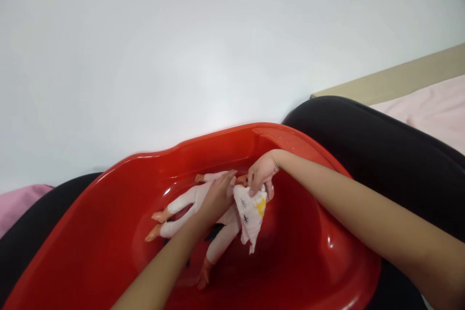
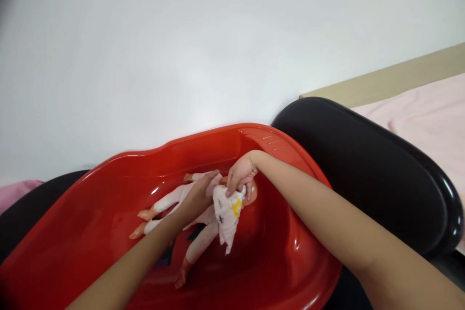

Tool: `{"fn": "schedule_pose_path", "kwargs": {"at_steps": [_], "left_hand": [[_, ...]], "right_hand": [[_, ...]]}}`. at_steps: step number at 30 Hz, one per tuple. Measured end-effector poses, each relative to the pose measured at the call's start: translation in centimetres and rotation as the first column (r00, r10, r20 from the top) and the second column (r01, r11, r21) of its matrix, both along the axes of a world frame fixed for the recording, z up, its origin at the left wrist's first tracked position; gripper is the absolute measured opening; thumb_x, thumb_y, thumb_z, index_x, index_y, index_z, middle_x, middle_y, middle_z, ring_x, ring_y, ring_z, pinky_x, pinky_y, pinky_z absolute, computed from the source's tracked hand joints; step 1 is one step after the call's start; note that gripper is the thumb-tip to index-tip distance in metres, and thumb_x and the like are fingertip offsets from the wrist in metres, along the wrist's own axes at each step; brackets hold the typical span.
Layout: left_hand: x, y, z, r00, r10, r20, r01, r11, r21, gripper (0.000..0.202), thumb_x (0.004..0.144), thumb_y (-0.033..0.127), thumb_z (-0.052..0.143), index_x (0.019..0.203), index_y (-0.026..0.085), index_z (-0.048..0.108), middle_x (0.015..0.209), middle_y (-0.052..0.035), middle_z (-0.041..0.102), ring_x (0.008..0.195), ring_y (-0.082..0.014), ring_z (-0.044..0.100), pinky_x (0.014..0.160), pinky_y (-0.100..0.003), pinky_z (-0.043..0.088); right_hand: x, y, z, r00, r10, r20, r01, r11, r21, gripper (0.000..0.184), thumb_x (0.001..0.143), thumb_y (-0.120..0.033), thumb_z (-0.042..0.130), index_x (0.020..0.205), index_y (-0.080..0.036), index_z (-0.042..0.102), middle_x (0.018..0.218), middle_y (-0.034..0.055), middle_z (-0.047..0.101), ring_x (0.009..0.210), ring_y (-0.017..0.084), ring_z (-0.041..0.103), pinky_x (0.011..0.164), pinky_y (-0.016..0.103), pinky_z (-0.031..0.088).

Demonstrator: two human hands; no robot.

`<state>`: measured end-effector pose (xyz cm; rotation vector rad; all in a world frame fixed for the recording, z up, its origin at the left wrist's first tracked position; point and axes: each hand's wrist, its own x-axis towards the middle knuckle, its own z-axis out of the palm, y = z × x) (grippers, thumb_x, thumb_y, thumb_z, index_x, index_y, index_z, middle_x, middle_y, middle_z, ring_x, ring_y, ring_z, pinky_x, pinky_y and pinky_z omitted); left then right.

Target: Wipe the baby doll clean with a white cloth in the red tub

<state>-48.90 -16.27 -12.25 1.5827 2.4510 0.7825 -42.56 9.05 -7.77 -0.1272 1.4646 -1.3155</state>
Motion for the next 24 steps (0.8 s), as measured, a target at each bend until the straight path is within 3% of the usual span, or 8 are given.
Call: {"fn": "schedule_pose_path", "kwargs": {"at_steps": [2,4,8,12,15,18,21,24], "left_hand": [[0.4,-0.4,1.9,0.995,0.029,-0.092,-0.012,0.982,0.19,0.043,0.105,0.021,0.056,0.147,0.026,0.052,0.147,-0.0121,0.064,0.137,-0.0273,0.062,0.115,-0.05,0.053],[1.3,-0.7,3.2,0.971,-0.021,-0.239,0.083,0.965,0.25,0.04,0.106,0.026,0.06,0.145,0.026,0.052,0.14,-0.0117,0.065,0.13,-0.0275,0.063,0.11,-0.049,0.056],[3.2,-0.8,3.0,0.842,-0.215,-0.494,0.25,0.968,0.005,0.056,0.102,0.022,0.064,0.155,0.023,0.047,0.136,-0.0155,0.065,0.118,-0.033,0.065,0.098,-0.052,0.06],[4.3,-0.2,1.6,0.865,-0.229,-0.446,0.212,0.973,-0.088,0.031,0.097,0.007,0.056,0.122,0.022,0.067,0.118,-0.0126,0.07,0.104,-0.0303,0.067,0.094,-0.046,0.061],[5.6,0.5,1.2,0.788,-0.403,-0.466,0.336,0.915,-0.223,0.022,0.102,0.013,0.055,0.111,0.025,0.071,0.112,-0.0117,0.073,0.103,-0.0308,0.069,0.097,-0.046,0.06],[7.4,1.6,0.7,0.648,-0.543,-0.534,0.425,0.84,-0.338,0.03,0.108,0.018,0.045,0.109,0.026,0.074,0.109,-0.0093,0.074,0.103,-0.0298,0.069,0.096,-0.048,0.06],[8.7,3.1,-0.4,0.571,-0.605,-0.555,0.463,0.795,-0.391,0.043,0.109,0.018,0.036,0.103,0.029,0.077,0.11,-0.0067,0.074,0.103,-0.0259,0.069,0.089,-0.043,0.061],[9.3,4.3,-2.0,0.52,-0.662,-0.539,0.513,0.747,-0.423,0.045,0.109,0.019,0.038,0.098,0.032,0.08,0.109,-0.0069,0.074,0.105,-0.0238,0.069,0.087,-0.04,0.062]], "right_hand": [[0.0,0.1,0.4,0.993,-0.088,-0.082,0.085,0.995,-0.047,0.065,0.066,-0.059,0.097,0.107,-0.011,0.077,0.104,0.0096,0.081,0.096,0.026,0.079,0.08,0.034,0.07],[0.0,0.1,0.6,0.969,-0.179,-0.168,0.171,0.983,-0.061,0.062,0.071,-0.055,0.094,0.111,-0.011,0.077,0.108,0.0099,0.081,0.095,0.024,0.079,0.079,0.033,0.07],[-0.2,0.1,0.5,0.948,-0.211,-0.237,0.203,0.977,-0.061,0.057,0.068,-0.043,0.093,0.113,-0.011,0.078,0.109,0.0086,0.08,0.097,0.023,0.078,0.079,0.031,0.069],[-0.6,0.2,0.0,0.919,-0.255,-0.301,0.268,0.964,0.001,0.049,0.071,-0.046,0.088,0.106,-0.012,0.08,0.1,0.0081,0.081,0.094,0.023,0.078,0.078,0.029,0.065],[-1.2,0.5,-0.3,0.799,-0.314,-0.512,0.423,0.899,0.109,0.043,0.086,-0.051,0.074,0.106,-0.014,0.081,0.105,0.0097,0.082,0.095,0.022,0.076,0.077,0.028,0.058],[-1.6,0.7,-0.7,0.735,-0.149,-0.661,0.416,0.869,0.266,0.044,0.09,-0.051,0.072,0.118,-0.018,0.081,0.122,0.0078,0.08,0.109,0.025,0.074,0.093,0.032,0.055],[-1.7,0.7,-1.1,0.793,0.047,-0.607,0.229,0.901,0.369,0.059,0.092,-0.059,0.071,0.137,-0.022,0.075,0.143,0.0061,0.073,0.132,0.029,0.067,0.116,0.037,0.046],[-1.5,0.5,-1.3,0.839,0.07,-0.539,0.153,0.921,0.358,0.073,0.093,-0.066,0.07,0.151,-0.022,0.066,0.155,0.0063,0.065,0.144,0.03,0.06,0.124,0.037,0.042]]}}
